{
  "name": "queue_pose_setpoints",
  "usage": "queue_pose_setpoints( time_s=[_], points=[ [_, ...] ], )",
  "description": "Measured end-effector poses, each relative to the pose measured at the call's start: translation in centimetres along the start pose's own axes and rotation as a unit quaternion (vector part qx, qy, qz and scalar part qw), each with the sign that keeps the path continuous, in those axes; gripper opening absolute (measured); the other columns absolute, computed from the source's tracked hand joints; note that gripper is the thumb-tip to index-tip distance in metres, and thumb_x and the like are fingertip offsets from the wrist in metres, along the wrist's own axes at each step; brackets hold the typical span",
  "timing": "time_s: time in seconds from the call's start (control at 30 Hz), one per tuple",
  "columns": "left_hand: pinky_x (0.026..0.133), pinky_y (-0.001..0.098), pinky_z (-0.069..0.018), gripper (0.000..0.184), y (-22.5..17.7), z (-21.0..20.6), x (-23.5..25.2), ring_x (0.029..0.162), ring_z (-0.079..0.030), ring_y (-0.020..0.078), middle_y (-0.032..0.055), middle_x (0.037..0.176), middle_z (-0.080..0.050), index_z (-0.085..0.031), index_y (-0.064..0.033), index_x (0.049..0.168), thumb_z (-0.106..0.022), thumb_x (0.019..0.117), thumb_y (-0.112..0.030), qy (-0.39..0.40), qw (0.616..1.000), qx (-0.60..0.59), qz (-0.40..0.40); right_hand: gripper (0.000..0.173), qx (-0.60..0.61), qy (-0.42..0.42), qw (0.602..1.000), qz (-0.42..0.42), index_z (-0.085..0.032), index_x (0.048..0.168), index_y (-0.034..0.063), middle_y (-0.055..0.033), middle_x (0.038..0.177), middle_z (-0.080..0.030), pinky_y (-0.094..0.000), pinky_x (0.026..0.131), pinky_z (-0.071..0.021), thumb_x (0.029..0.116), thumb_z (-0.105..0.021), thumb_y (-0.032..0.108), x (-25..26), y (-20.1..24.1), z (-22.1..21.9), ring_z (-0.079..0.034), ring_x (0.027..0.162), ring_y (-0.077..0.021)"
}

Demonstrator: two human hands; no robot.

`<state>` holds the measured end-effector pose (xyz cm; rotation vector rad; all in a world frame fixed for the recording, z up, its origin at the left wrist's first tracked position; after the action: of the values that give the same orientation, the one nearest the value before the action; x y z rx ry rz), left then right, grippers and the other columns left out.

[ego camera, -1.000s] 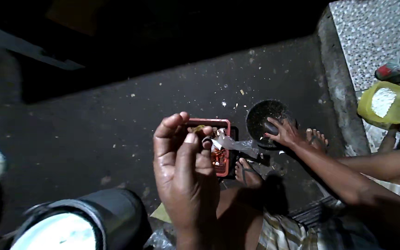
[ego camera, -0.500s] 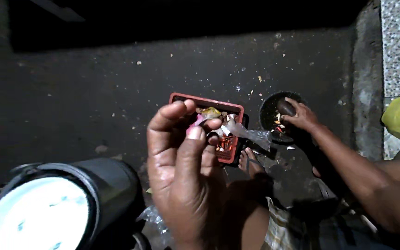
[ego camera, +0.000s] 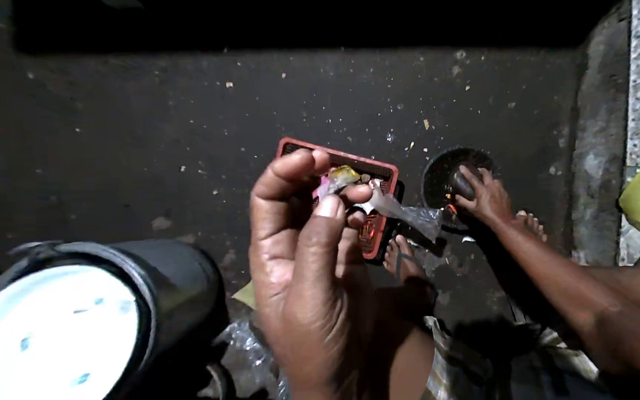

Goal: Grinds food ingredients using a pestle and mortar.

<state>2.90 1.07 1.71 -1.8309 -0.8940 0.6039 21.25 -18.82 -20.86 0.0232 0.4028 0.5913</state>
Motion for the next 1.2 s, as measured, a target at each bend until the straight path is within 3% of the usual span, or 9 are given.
queue_pose_setpoints(
  time_s=[0.03, 0.13, 0.3, 0.5, 0.67, 0.77, 0.87, 1.07, 1.2],
  points=[
    [0.075, 0.0234, -0.0597, 0.026, 0.1, 0.0, 0.2, 0.093, -0.069, 0.0098, -0.0009, 0.121, -0.066, -0.056, -0.0179, 0.125, -0.043, 0.1047, -0.007, 0.001, 1.000, 0.000, -0.004, 0.060, 0.032, -0.039, 0.999, 0.006, -0.053, 0.152, 0.0240, -0.0316, 0.147, -0.051, -0.0659, 0.090, -0.0518, 0.0963, -0.071, 0.039, 1.3, -2.3, -4.5, -0.059, 0.118, -0.0545],
    [0.076, 0.0217, -0.0590, 0.028, 0.1, -0.7, 0.8, 0.093, -0.068, 0.0074, -0.0033, 0.118, -0.065, -0.054, -0.0188, 0.126, -0.040, 0.1053, -0.007, 0.007, 1.000, 0.006, -0.003, 0.078, 0.048, 0.101, 0.993, -0.028, -0.034, 0.160, 0.0450, -0.0239, 0.163, -0.034, -0.0673, 0.096, -0.0488, 0.0930, -0.074, 0.044, 5.1, -4.1, -8.5, -0.049, 0.133, -0.0529],
    [0.079, 0.0226, -0.0591, 0.028, 0.1, -1.1, 0.5, 0.094, -0.067, 0.0087, -0.0010, 0.119, -0.063, -0.054, -0.0149, 0.127, -0.040, 0.1049, -0.004, 0.003, 1.000, 0.008, -0.001, 0.073, 0.120, 0.098, 0.988, -0.016, -0.039, 0.159, 0.0370, -0.0232, 0.151, -0.051, -0.0684, 0.098, -0.0483, 0.0945, -0.072, 0.048, 5.1, -5.2, -4.9, -0.059, 0.124, -0.0480],
    [0.075, 0.0211, -0.0583, 0.032, -0.1, -0.3, 0.4, 0.094, -0.067, 0.0079, -0.0029, 0.121, -0.063, -0.051, -0.0183, 0.130, -0.036, 0.1058, -0.005, -0.007, 1.000, 0.020, -0.001, 0.076, 0.042, 0.093, 0.995, -0.016, -0.036, 0.159, 0.0446, -0.0250, 0.164, -0.032, -0.0697, 0.093, -0.0485, 0.0931, -0.074, 0.046, 3.8, -4.0, -9.1, -0.049, 0.132, -0.0539],
    [0.083, 0.0238, -0.0588, 0.030, 0.1, -1.1, 0.3, 0.098, -0.067, 0.0081, -0.0035, 0.120, -0.063, -0.051, -0.0172, 0.129, -0.038, 0.1055, -0.004, 0.013, 1.000, 0.014, -0.001, 0.074, 0.122, 0.125, 0.984, -0.026, -0.037, 0.160, 0.0380, -0.0235, 0.152, -0.050, -0.0670, 0.101, -0.0470, 0.0952, -0.072, 0.046, 4.9, -4.8, -5.2, -0.057, 0.128, -0.0474],
    [0.078, 0.0231, -0.0593, 0.030, -0.1, -0.3, 0.1, 0.096, -0.067, 0.0087, -0.0026, 0.121, -0.064, -0.052, -0.0168, 0.129, -0.039, 0.1051, -0.005, 0.001, 1.000, 0.021, -0.005, 0.073, 0.107, 0.068, 0.992, -0.030, -0.039, 0.160, 0.0373, -0.0248, 0.157, -0.043, -0.0670, 0.100, -0.0475, 0.0950, -0.071, 0.047, 2.9, -4.3, -5.9, -0.055, 0.129, -0.0501],
    [0.074, 0.0203, -0.0590, 0.031, 0.0, -0.4, 0.5, 0.094, -0.067, 0.0073, -0.0035, 0.123, -0.063, -0.049, -0.0182, 0.132, -0.036, 0.1063, -0.005, 0.001, 0.999, 0.032, 0.004, 0.075, 0.054, 0.104, 0.993, -0.028, -0.035, 0.159, 0.0455, -0.0240, 0.165, -0.030, -0.0708, 0.095, -0.0471, 0.0943, -0.071, 0.051, 3.6, -4.5, -9.0, -0.048, 0.135, -0.0540],
    [0.080, 0.0222, -0.0586, 0.030, 0.1, -1.4, 0.7, 0.096, -0.067, 0.0078, -0.0024, 0.117, -0.064, -0.052, -0.0156, 0.129, -0.038, 0.1051, -0.004, 0.018, 1.000, 0.021, 0.001, 0.073, 0.136, 0.116, 0.984, -0.019, -0.039, 0.160, 0.0358, -0.0224, 0.150, -0.052, -0.0684, 0.096, -0.0492, 0.0948, -0.070, 0.050, 3.6, -6.1, -5.7, -0.060, 0.123, -0.0465],
    [0.079, 0.0237, -0.0598, 0.031, 0.0, -0.8, 0.7, 0.095, -0.067, 0.0100, -0.0010, 0.122, -0.062, -0.050, -0.0152, 0.132, -0.037, 0.1058, -0.004, 0.006, 1.000, 0.019, 0.004, 0.071, 0.074, 0.093, 0.993, -0.010, -0.043, 0.156, 0.0397, -0.0231, 0.161, -0.038, -0.0633, 0.103, -0.0474, 0.0927, -0.074, 0.042, -0.8, -4.6, -7.3, -0.048, 0.137, -0.0474]
  ],
)
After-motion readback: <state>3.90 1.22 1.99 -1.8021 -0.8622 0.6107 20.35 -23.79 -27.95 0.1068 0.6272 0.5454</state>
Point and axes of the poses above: each hand's wrist, its own x-axis towards the middle knuckle, its own z-axis out of the back of the hand, y = z × x, the point moved 4 cm from there along x, towards the middle knuckle
